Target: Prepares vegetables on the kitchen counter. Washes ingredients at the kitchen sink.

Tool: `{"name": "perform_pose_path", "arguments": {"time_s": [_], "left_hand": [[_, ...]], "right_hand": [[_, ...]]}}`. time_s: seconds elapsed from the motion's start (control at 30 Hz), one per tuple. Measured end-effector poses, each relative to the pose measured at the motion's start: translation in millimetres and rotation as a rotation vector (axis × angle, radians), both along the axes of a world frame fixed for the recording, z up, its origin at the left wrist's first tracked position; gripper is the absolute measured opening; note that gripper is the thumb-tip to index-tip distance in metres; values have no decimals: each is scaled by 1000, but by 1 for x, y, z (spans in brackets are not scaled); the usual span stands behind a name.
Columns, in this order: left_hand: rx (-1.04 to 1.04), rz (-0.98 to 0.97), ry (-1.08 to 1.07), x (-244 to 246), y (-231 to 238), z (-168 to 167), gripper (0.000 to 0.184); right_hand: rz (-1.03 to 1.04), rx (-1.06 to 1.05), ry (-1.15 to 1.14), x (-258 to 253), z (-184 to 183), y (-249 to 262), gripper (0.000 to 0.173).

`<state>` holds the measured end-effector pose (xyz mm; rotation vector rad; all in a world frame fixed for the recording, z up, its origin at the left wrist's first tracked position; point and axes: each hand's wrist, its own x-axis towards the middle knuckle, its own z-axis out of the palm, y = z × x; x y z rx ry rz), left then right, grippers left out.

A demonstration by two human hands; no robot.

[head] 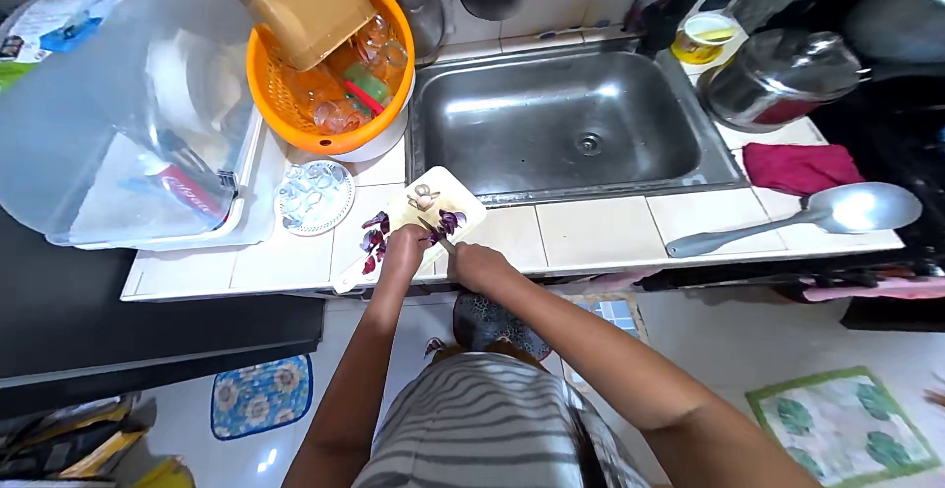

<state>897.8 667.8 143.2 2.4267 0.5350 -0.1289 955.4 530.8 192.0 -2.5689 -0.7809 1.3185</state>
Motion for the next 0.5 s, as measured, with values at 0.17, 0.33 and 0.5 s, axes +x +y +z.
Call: {"name": "perform_pose_path", "arguments": {"time_s": [0.17, 0.33, 0.5], "left_hand": [[10, 14, -30, -1, 1, -2, 18], [8, 13, -33, -2, 1, -2, 16], [-10, 15, -66, -4, 3, -5, 15]], "right_hand": [[29, -24, 24, -2, 26, -7, 37], [43, -27, 40, -4, 29, -8, 37], [6, 3, 25, -4, 1, 0, 39]]}}
